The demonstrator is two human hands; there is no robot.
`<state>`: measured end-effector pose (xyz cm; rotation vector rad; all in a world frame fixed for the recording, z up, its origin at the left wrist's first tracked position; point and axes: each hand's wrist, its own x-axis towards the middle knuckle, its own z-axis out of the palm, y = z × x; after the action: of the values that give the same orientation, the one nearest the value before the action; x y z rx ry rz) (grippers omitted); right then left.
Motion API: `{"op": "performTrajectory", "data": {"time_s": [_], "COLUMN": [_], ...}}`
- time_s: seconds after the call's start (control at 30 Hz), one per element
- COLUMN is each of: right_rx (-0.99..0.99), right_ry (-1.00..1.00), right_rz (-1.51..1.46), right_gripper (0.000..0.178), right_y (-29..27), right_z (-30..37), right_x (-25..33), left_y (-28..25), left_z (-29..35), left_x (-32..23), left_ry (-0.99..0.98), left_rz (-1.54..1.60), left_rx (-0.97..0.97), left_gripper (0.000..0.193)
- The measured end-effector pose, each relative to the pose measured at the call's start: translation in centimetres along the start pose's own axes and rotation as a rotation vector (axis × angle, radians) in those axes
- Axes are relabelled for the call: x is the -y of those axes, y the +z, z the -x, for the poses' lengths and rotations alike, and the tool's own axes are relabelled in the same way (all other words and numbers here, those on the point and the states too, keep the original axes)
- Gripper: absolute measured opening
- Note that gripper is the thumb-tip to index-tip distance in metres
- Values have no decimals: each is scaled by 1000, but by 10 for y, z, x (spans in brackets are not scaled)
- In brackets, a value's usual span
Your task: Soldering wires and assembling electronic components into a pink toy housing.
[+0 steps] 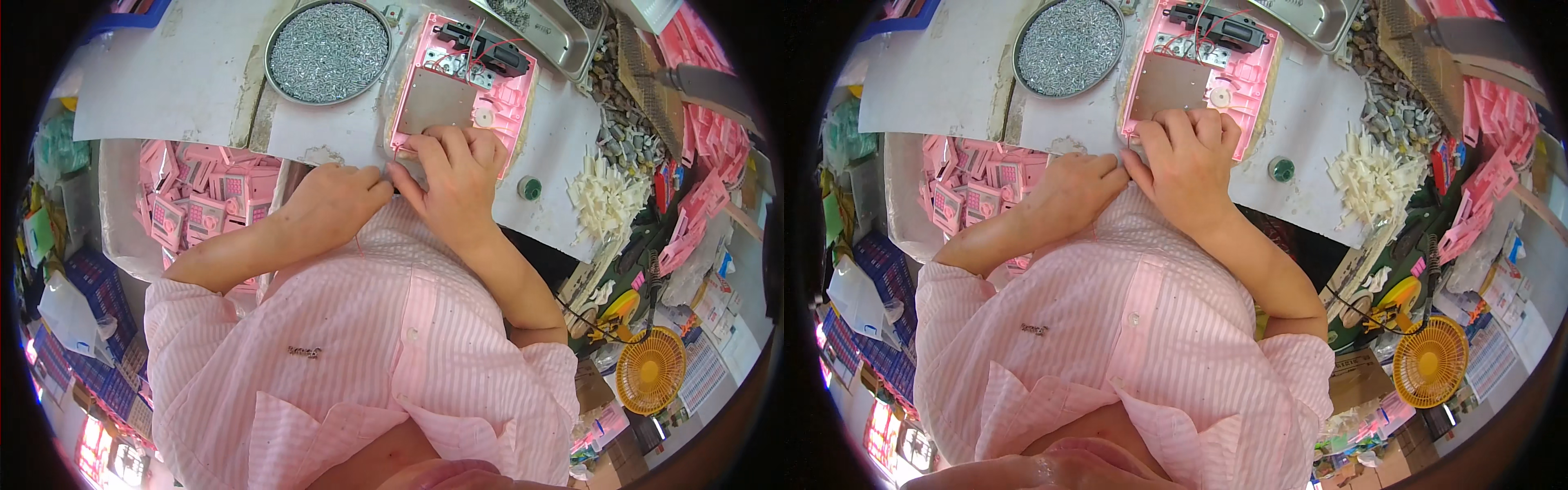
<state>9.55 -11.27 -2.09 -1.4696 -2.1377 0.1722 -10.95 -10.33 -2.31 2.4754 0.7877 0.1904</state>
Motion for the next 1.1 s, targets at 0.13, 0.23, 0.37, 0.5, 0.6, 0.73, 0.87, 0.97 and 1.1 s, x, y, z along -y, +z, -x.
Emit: {"op": "performTrajectory", "data": {"time_s": [0.13, 0.23, 0.37, 0.5, 0.6, 0.73, 0.87, 0.97, 1.1], "right_rx": [20, 57, -97, -238, -263, -240, -119, -214, -178], "right_ry": [19, 2, -64, 356, 409, 57, -114, -275, -269], "right_rz": [26, -37, -145, -276, -121, -18, -42, 271, 442], "right_gripper": [32, 31, 25, 13, 21, 22, 19, 17, 15], "right_y": [5, -6, -64, -147, -175, -133, -88, -66, -75], "right_z": [2, -3, -23, -76, -149, -295, -395, -417, -418], "right_x": [1, 0, -42, -175, -296, -318, -301, -279, -282], "left_y": [-34, -39, -23, -37, -43, -46, -49, -48, -50], "left_z": [-11, -36, -50, -52, -57, -55, -59, -58, -63], "left_x": [5, 22, 41, 42, 43, 43, 40, 38, 40], "left_ry": [33, 57, 125, 195, 209, 158, 161, 155, 176], "left_rz": [240, 294, 263, 248, 270, 268, 291, 291, 285], "left_rx": [-59, -246, -236, -170, -115, -96, -139, -148, -108], "left_gripper": [17, 20, 16, 16, 16, 17, 16, 16, 15]}}
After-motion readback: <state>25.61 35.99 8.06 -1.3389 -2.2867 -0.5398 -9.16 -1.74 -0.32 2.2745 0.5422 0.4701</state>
